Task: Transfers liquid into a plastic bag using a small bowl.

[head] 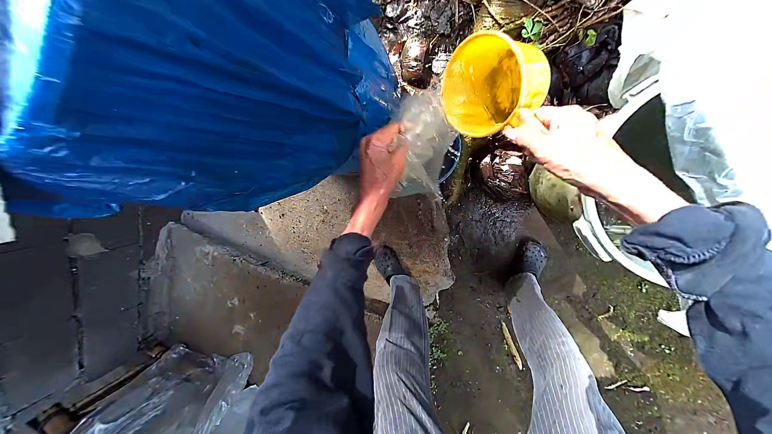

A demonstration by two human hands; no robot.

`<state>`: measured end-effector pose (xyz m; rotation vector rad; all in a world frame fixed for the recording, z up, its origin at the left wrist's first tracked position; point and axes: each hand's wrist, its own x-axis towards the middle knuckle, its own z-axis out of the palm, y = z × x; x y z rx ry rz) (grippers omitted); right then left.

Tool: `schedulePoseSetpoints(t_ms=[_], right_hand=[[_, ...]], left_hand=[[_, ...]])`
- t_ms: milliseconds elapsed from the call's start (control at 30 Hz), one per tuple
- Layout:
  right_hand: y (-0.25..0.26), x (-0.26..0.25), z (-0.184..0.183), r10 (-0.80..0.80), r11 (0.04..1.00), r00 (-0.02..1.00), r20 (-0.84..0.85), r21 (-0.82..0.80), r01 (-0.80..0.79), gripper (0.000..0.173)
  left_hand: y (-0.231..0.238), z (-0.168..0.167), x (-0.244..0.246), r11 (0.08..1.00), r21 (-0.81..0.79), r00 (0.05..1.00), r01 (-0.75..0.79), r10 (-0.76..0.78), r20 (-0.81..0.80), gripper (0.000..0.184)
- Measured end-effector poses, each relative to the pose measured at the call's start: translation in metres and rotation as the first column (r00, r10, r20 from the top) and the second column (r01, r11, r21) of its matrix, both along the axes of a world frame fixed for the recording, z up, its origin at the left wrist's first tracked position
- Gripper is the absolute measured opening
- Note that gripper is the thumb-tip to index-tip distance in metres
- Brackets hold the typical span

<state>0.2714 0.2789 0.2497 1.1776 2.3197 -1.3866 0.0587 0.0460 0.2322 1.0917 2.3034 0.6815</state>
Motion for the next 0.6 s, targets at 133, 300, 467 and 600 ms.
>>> schedulePoseSetpoints(t_ms=[133,300,467,600], right_hand=[[0.006,0.009,0.013,-0.173,0.973,0.981,-0.085,-0.166,0.157,0.042],[0.003,0.028,0.03,-0.219,0.964,0.974,-0.05,-0.168,0.208,0.041],[-0.004,0.05,0.032,-0.266,0.943,0.961,-0.075,-0.228,0.243,0.036],[-0.024,0.061,0.022,-0.241,0.959,0.967,-0.086,-0.177,0.223,0.04]], left_hand=[[-0.004,0.115,-0.005,0.99,0.135,0.999,-0.039,0.042,-0.022,0.022],[-0.014,0.173,-0.012,0.964,0.251,0.961,-0.089,0.149,-0.232,0.018],[-0.015,0.19,0.008,0.881,0.447,0.88,-0.151,0.326,-0.344,0.02],[-0.018,0.143,0.035,0.872,0.43,0.862,-0.233,0.39,-0.323,0.033]])
